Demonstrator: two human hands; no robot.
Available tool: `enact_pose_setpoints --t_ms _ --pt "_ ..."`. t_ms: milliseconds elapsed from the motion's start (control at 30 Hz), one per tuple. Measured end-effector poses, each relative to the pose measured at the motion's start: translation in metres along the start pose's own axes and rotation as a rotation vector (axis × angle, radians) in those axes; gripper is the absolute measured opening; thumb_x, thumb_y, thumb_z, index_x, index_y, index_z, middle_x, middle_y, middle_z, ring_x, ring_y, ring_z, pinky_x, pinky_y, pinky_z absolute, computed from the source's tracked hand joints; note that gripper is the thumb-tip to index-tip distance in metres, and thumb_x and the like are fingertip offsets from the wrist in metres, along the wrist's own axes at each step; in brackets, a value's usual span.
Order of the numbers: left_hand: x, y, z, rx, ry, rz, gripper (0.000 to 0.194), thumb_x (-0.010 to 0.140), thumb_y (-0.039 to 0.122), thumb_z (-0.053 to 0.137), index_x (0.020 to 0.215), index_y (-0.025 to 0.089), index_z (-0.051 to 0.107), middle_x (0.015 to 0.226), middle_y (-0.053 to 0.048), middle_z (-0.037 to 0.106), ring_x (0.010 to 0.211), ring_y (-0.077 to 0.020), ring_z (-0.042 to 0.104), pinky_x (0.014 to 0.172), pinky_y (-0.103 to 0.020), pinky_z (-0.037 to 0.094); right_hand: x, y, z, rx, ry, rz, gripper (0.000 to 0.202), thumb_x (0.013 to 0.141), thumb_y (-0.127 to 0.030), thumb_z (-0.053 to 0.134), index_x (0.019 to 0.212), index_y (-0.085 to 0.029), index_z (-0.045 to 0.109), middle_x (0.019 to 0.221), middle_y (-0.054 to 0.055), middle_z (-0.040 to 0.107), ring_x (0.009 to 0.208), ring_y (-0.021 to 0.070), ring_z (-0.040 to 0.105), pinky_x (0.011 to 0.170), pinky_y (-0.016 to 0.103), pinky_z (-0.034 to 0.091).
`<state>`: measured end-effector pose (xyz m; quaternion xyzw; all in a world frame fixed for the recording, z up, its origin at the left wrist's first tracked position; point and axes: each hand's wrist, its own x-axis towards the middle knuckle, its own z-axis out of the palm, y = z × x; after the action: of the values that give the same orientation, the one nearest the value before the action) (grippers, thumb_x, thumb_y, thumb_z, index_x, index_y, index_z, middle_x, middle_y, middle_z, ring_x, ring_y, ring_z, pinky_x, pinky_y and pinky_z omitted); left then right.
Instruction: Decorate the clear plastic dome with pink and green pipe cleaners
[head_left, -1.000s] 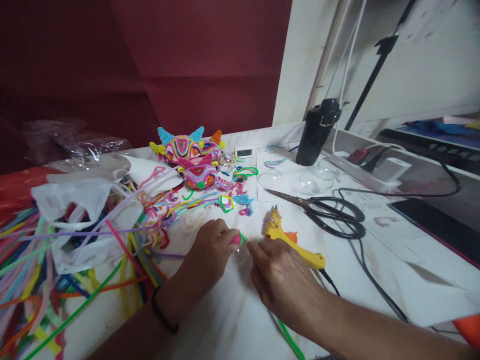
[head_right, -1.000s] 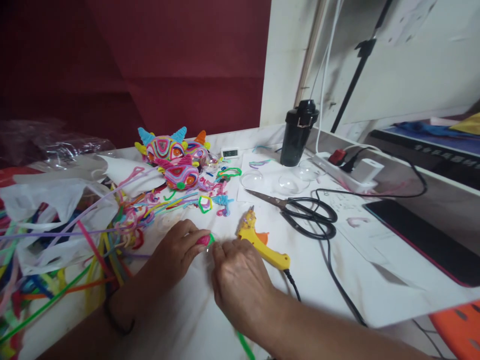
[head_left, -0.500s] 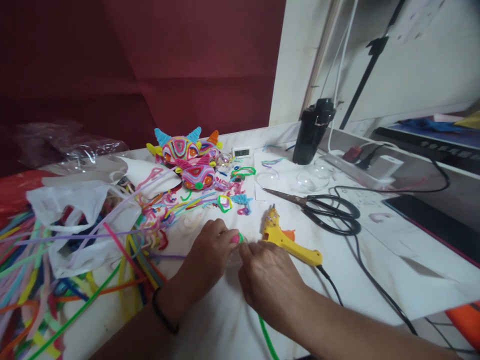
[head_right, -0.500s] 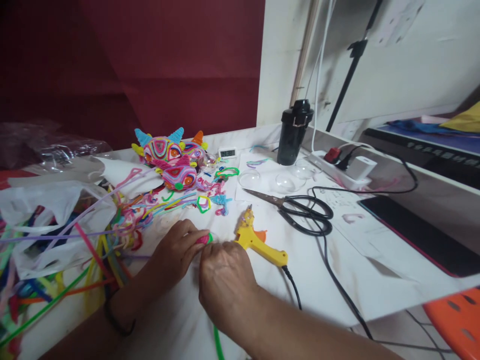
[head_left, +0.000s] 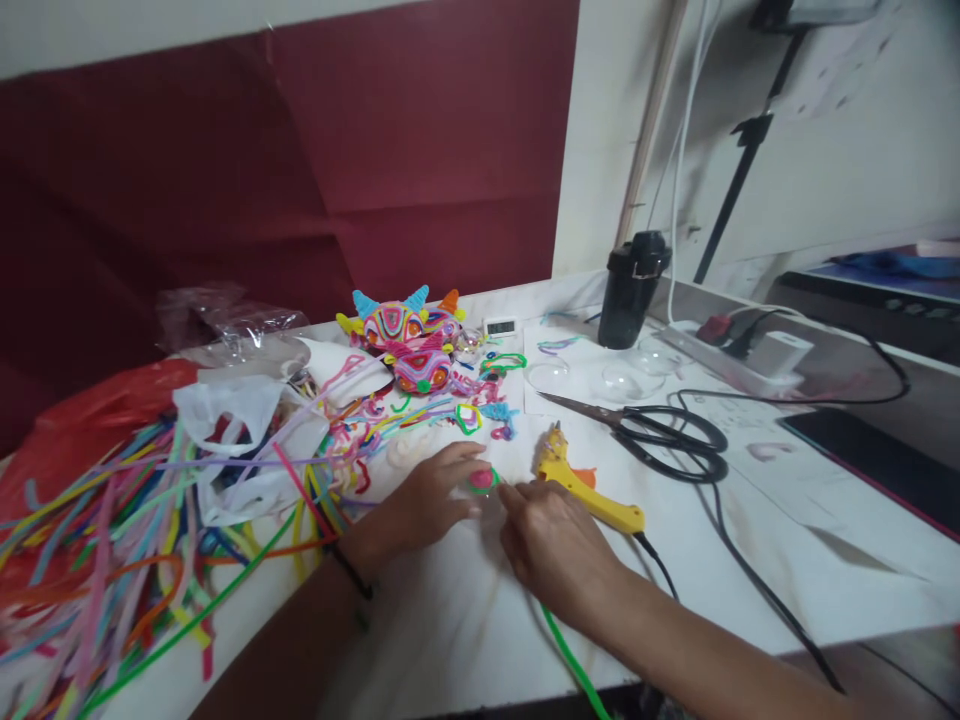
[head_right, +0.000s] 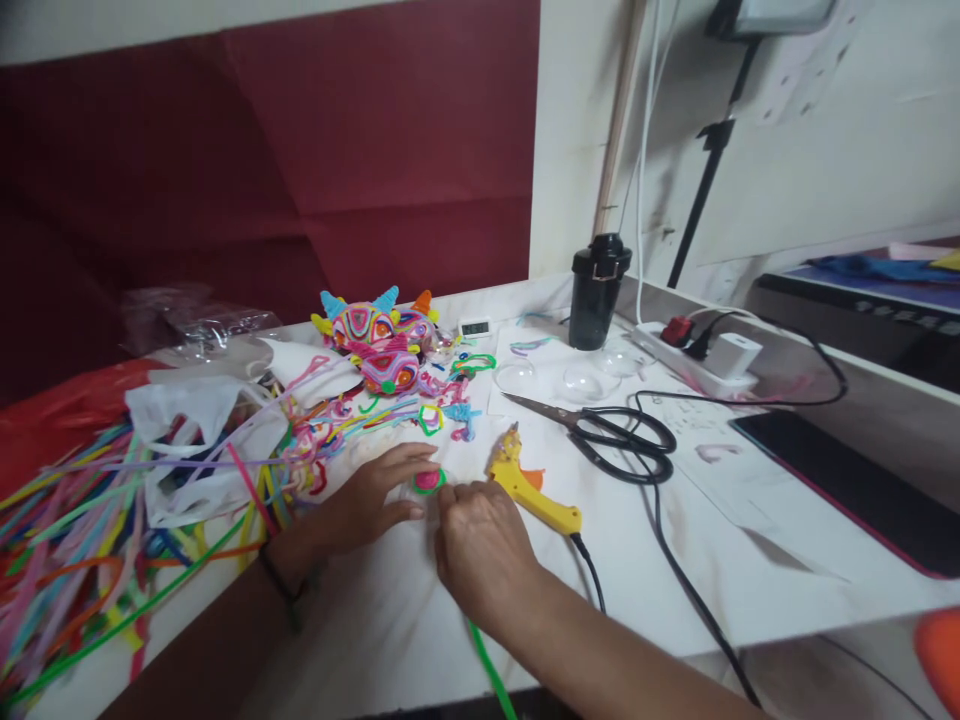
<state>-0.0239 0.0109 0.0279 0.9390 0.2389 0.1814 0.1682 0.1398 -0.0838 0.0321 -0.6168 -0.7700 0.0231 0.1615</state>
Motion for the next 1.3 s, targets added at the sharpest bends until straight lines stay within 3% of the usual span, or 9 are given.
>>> enact_pose_setpoints --t_ms 267,567,667,800,933,1100,1200,1300 --pt "-0.005 0.024 0.006 0.043 0.074 -0.118 0.027 0.080 0.018 0.061 0.107 0.017 0.060 0.112 -0.009 0.065 0.106 -0.0216 0.060 0.095 -0.036 0.049 0.004 0.014 -0.008 0.084 -0.051 -0.038 0.022 0.072 -0.004 0.051 0.084 -0.013 0.067 0.078 0.010 0.072 0.073 0.0210 0.065 0.064 0.029 0.037" --pt "-0.012 0.048 0.033 0.151 0.219 -0.336 0.025 0.079 0.012 0.058 0.104 0.015 0.057 0.105 -0.011 0.063 0.102 -0.0260 0.057 0.091 -0.046 0.048 0.008 0.022 -0.009 0.152 -0.075 -0.070 0.015 0.076 -0.008 0.051 0.078 -0.015 0.064 0.076 0.009 0.072 0.071 0.0205 0.065 0.061 0.029 0.036" --pt "-0.011 0.047 0.023 0.142 0.165 -0.299 0.022 0.084 0.015 0.058 0.106 0.017 0.059 0.107 -0.008 0.064 0.101 -0.0232 0.058 0.092 -0.042 0.048 0.004 0.022 -0.007 0.162 -0.072 -0.085 0.020 0.075 -0.005 0.049 0.085 -0.013 0.065 0.078 0.010 0.070 0.074 0.0226 0.065 0.065 0.030 0.039" --pt "-0.004 0.042 0.000 0.112 0.047 -0.234 0.018 0.094 0.020 0.048 0.094 0.020 0.066 0.089 -0.002 0.068 0.085 -0.0159 0.063 0.079 -0.029 0.050 -0.001 0.021 0.001 0.184 -0.054 -0.098 0.027 0.075 -0.005 0.047 0.094 -0.011 0.065 0.078 0.011 0.069 0.076 0.0249 0.064 0.066 0.033 0.043" --pt "0.003 0.035 -0.006 0.104 0.004 -0.204 0.017 0.094 0.021 0.052 0.089 0.019 0.068 0.087 -0.002 0.068 0.083 -0.0174 0.062 0.077 -0.030 0.049 -0.003 0.024 0.008 0.209 -0.029 -0.103 0.030 0.076 -0.007 0.046 0.099 -0.012 0.064 0.080 0.011 0.068 0.078 0.0258 0.063 0.069 0.035 0.046" --pt "-0.001 0.024 0.006 0.059 0.069 -0.186 0.014 0.093 0.024 0.053 0.095 0.018 0.065 0.094 -0.004 0.068 0.090 -0.0182 0.062 0.082 -0.031 0.049 -0.004 0.027 0.010 0.230 -0.009 -0.110 0.026 0.078 -0.008 0.045 0.095 -0.012 0.064 0.083 0.012 0.067 0.080 0.0269 0.063 0.071 0.039 0.050" --pt "-0.007 0.017 0.012 0.066 0.176 -0.187 0.025 0.093 0.031 0.054 0.113 0.018 0.059 0.103 -0.006 0.068 0.097 -0.0202 0.063 0.088 -0.034 0.050 -0.005 0.027 0.010 0.249 0.029 -0.138 0.025 0.081 -0.008 0.042 0.093 -0.012 0.063 0.083 0.013 0.067 0.078 0.0276 0.063 0.069 0.040 0.052" --pt "-0.010 0.015 0.016 0.084 0.226 -0.187 0.032 0.093 0.035 0.053 0.119 0.017 0.056 0.105 -0.008 0.067 0.099 -0.0209 0.063 0.088 -0.035 0.051 -0.007 0.027 0.011 0.256 0.088 -0.159 0.026 0.082 -0.008 0.041 0.094 -0.012 0.063 0.079 0.012 0.067 0.074 0.0278 0.063 0.065 0.041 0.053"
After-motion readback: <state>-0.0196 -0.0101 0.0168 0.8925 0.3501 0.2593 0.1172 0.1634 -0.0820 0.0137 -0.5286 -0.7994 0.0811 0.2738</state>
